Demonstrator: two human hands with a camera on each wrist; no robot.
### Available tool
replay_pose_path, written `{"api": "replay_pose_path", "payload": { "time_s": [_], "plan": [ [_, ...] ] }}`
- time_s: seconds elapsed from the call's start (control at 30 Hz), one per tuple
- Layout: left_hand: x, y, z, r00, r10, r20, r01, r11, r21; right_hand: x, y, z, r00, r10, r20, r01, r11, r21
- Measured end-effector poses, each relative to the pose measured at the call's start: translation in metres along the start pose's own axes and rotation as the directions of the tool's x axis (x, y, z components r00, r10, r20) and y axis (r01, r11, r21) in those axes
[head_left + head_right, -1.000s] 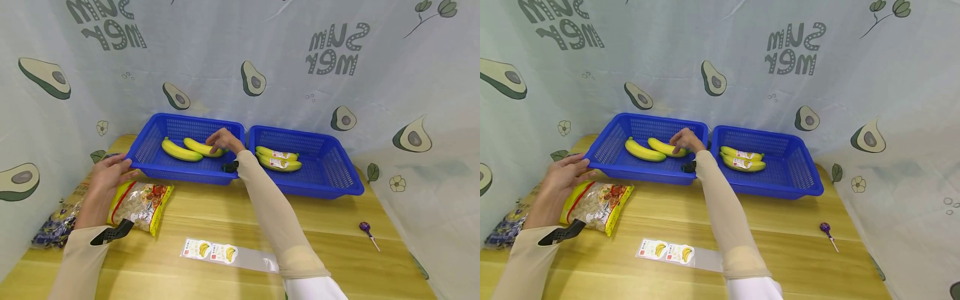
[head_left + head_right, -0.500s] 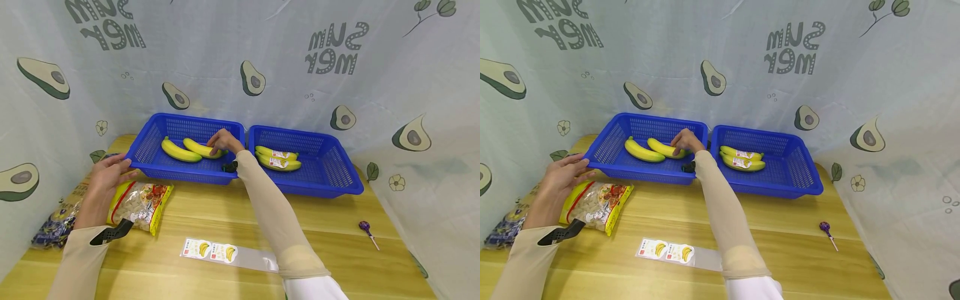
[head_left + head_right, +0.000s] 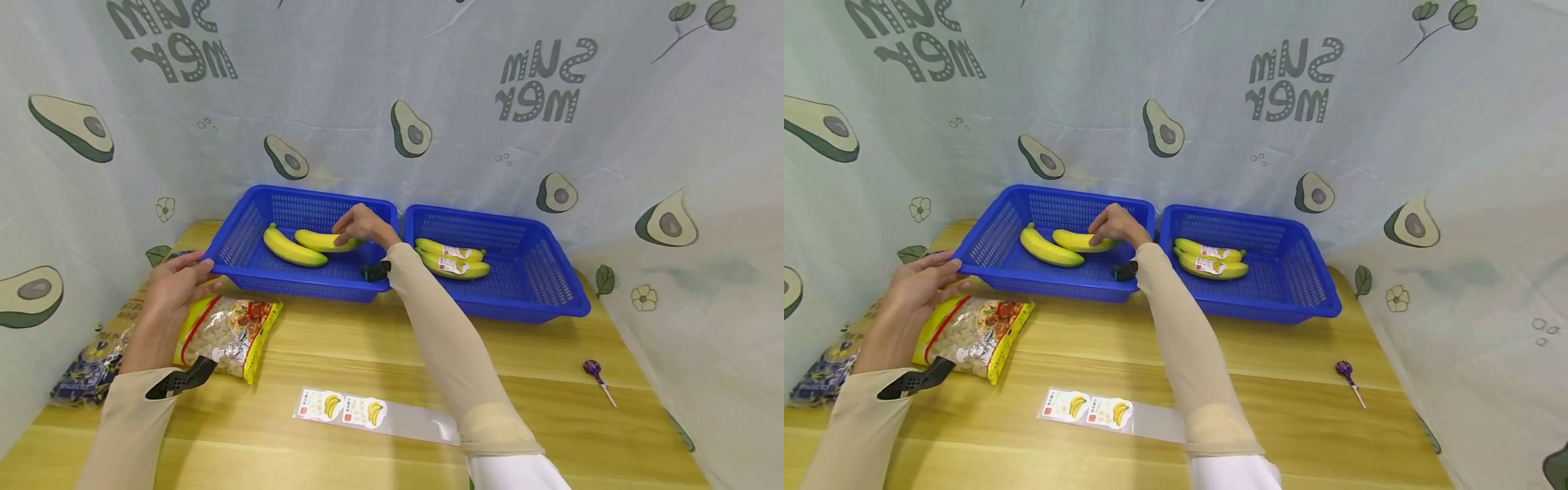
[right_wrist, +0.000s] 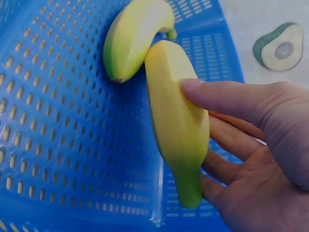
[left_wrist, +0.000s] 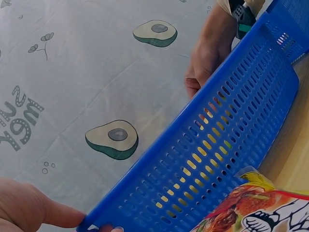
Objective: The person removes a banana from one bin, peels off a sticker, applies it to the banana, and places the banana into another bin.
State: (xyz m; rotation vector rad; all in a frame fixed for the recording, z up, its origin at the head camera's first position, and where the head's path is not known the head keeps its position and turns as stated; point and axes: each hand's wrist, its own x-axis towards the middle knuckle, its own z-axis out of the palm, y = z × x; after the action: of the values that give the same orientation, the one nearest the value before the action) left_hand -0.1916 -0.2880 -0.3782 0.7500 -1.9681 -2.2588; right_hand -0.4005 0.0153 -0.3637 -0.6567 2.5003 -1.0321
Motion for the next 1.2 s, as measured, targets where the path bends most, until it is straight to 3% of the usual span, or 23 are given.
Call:
{"api": "replay_pose_path", "payload": {
  "time_s": [0.2, 0.57, 0.8, 1.2],
  "plan": [
    [-0.002, 0.001, -0.002, 1.000, 0.002, 0.017, -0.002, 1.000, 0.005, -0.009, -0.015, -0.012, 0.996, -0.091, 0.012, 0.091, 0.995, -0.031],
    [-0.002, -0.002, -0.008, 0.999, -0.009, 0.049, 0.012, 0.997, -0.071, -0.044, -0.044, -0.031, 0.976, -0.213, 0.037, 0.213, 0.977, -0.006],
    [-0.002, -0.001, -0.006, 0.998, 0.004, 0.063, 0.000, 0.998, -0.062, -0.063, -0.042, -0.034, 0.957, -0.288, 0.040, 0.286, 0.957, 0.046],
    [-0.002, -0.004, -0.006, 0.998, 0.029, 0.059, -0.027, 0.999, -0.043, -0.103, -0.026, -0.047, 0.939, -0.337, 0.065, 0.328, 0.938, 0.114]
  ]
}}
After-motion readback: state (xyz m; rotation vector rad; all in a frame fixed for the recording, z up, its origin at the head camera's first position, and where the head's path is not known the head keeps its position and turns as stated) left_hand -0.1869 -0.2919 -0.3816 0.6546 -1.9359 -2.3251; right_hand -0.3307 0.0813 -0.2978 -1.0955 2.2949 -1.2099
